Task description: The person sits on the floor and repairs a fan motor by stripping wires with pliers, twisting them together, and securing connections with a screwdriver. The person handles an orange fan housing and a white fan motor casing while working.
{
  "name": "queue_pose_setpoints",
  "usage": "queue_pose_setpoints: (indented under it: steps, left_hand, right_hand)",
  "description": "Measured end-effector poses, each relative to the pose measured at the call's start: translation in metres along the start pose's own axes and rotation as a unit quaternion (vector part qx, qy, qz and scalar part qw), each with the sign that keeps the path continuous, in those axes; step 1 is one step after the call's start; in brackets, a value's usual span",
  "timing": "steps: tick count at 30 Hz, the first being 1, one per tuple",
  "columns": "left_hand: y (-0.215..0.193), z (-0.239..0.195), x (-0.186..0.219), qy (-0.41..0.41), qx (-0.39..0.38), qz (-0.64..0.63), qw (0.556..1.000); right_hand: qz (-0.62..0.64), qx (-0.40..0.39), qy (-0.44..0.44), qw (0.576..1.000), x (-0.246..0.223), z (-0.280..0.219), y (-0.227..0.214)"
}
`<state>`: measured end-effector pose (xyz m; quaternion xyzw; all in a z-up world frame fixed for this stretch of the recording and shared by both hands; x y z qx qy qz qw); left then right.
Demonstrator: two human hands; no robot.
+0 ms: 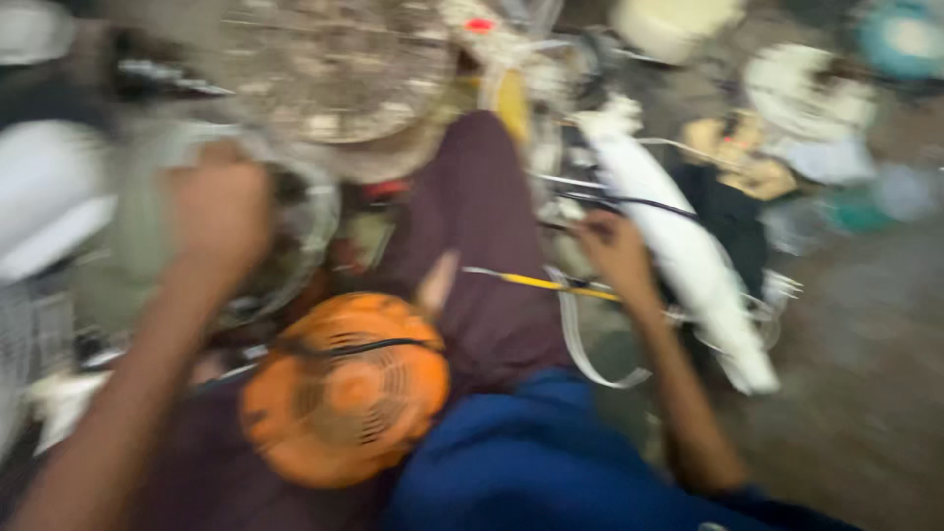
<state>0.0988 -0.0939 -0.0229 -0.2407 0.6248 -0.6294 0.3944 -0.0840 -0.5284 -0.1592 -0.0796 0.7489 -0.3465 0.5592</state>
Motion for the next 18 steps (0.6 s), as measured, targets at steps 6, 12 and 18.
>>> queue_pose_setpoints:
  steps: [6, 12, 18]
  left_hand:
    - [0.024, -0.010, -0.006, 0.002, 0.009, 0.079, 0.997]
    - [0.039, 0.001, -0.018, -0.041, 0.016, -0.086, 0.995]
    - [0.050, 0.003, -0.019, -0.077, 0.057, -0.101, 0.990]
  right_hand:
    - [0.044, 0.040, 0.005, 0.998, -0.008, -0.009, -0.014]
    - [-0.069, 0.035, -0.065, 0.995, -0.058, -0.020, -0.015]
    - [-0.053, -0.050, -0.224, 0.972, -0.189, -0.039, 0.061]
Point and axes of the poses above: each hand's wrist, its own z-axis towards the middle knuckle, its own y-axis out of the palm, x = y × z, the point moved 9 cm from there along z, towards the middle knuckle, and after that the axes turned 7 degrees about y, right-handed, at the moved point
